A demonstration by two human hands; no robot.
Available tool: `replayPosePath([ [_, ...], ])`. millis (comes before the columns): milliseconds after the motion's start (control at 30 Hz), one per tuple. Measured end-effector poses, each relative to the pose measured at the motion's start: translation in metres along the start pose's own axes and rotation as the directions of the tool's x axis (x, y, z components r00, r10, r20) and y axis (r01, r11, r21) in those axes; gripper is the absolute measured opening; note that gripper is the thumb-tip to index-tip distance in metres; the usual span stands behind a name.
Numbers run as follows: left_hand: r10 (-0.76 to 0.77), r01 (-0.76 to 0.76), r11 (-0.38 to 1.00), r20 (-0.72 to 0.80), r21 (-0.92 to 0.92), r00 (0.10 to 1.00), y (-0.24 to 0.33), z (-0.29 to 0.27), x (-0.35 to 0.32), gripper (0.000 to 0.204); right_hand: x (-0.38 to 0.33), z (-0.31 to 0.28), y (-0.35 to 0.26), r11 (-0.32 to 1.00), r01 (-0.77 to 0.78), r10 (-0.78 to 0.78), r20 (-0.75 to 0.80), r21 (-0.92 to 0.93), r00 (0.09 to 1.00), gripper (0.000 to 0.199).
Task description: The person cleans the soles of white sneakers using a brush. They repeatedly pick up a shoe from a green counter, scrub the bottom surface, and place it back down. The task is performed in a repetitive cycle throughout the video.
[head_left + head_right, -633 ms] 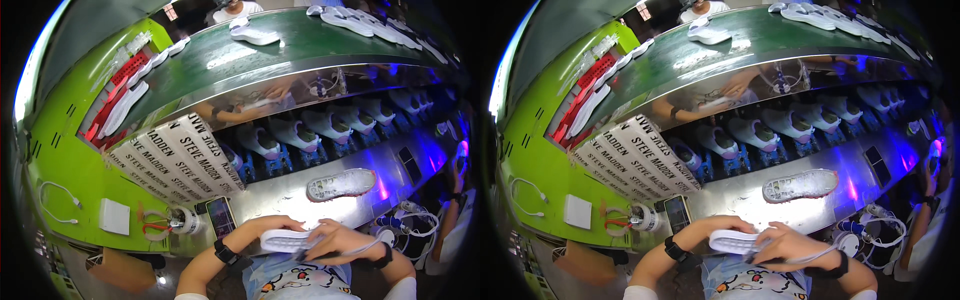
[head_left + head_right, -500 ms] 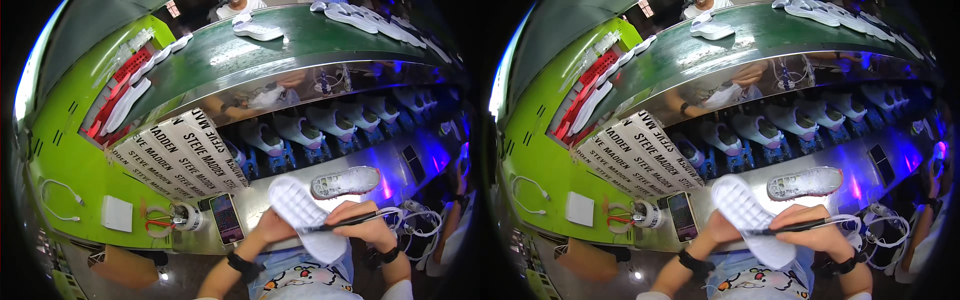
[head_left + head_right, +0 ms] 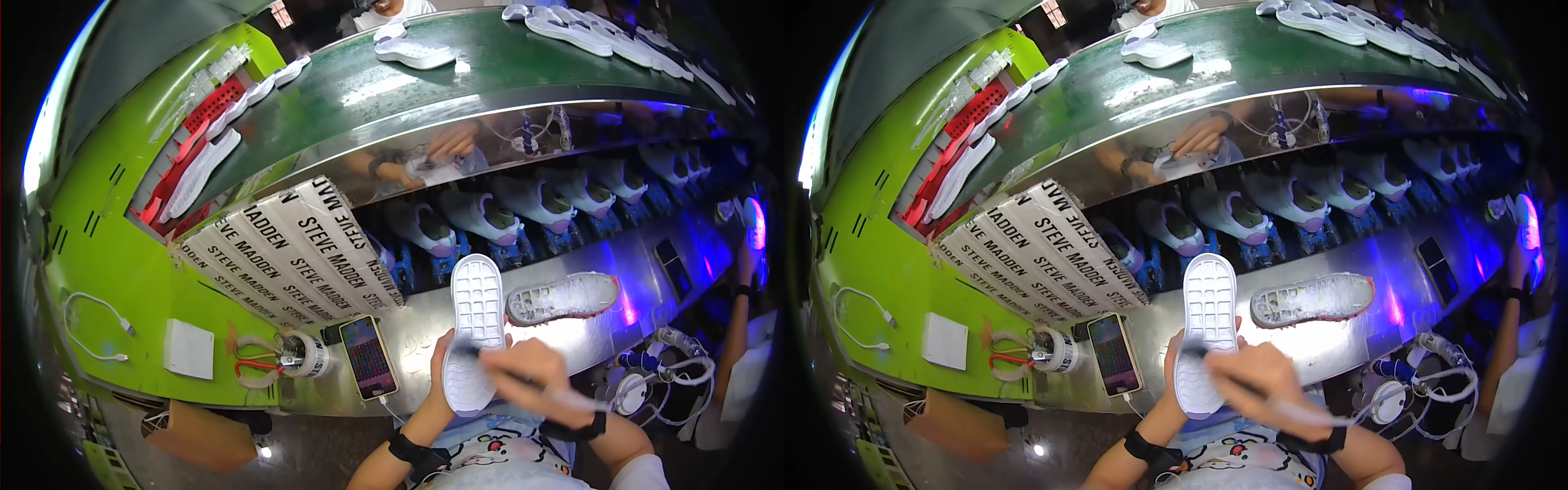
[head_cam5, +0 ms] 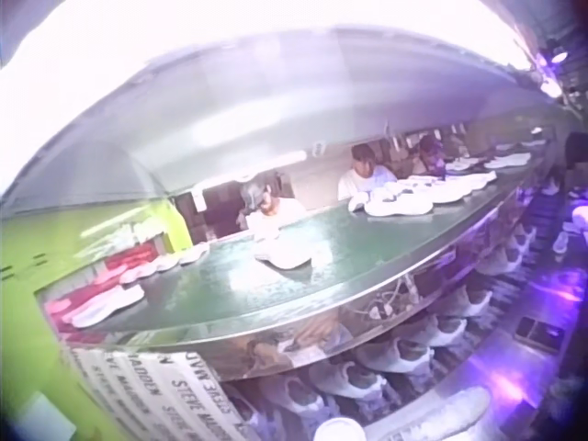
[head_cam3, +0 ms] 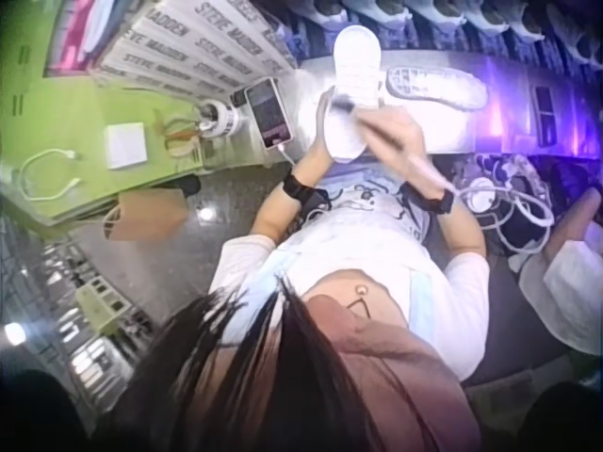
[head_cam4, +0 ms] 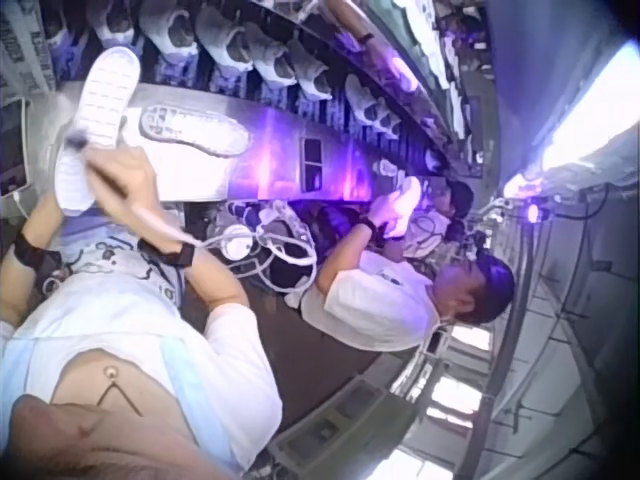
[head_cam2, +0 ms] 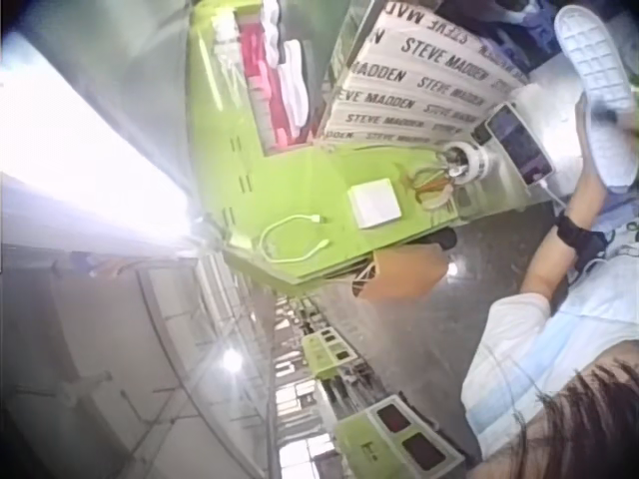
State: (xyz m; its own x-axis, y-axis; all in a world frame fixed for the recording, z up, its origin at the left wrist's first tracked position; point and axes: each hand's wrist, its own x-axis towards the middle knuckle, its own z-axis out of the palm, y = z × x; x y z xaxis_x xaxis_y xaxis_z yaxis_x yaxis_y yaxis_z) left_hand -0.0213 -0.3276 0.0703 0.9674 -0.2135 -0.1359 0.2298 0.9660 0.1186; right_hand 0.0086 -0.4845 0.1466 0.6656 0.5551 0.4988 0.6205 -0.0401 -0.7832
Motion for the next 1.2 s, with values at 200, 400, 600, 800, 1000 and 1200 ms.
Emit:
replayPosePath([
  [200,-0.080,0.068,0.992,0.119,0.104,0.990,0.016,0.015,0.006,0.068,-0.004,-0.004,-0.005,0.864,-0.378,0.289,0.287,0.332,0.913,0.019],
  [400,-0.153,0.136,0.959,0.053,0.248,0.987,0.029,0.026,0.014,0.067,-0.002,-0.016,-0.005,0.757,-0.482,0.287,0.438,0.442,0.852,0.015],
  [600,-0.383,0.393,0.880,-0.090,0.267,0.919,0.033,0.049,0.015,0.058,0.001,-0.032,-0.009,0.931,-0.200,0.033,0.474,0.307,0.880,0.015],
  [800,-0.160,0.151,0.440,-0.088,0.885,0.983,0.017,0.084,-0.014,0.041,0.001,-0.046,-0.016,0.959,-0.066,-0.047,0.385,0.276,0.922,0.015],
  [1000,-0.193,-0.085,0.213,0.127,0.973,0.973,0.026,0.083,-0.026,0.040,-0.010,-0.063,-0.008,0.941,-0.257,0.093,0.561,0.221,0.823,0.017],
  [1200,-0.381,0.584,0.510,-0.443,0.631,0.812,0.014,0.060,0.012,0.050,-0.035,-0.101,0.004,0.882,-0.465,0.452,0.404,-0.071,0.795,0.011],
])
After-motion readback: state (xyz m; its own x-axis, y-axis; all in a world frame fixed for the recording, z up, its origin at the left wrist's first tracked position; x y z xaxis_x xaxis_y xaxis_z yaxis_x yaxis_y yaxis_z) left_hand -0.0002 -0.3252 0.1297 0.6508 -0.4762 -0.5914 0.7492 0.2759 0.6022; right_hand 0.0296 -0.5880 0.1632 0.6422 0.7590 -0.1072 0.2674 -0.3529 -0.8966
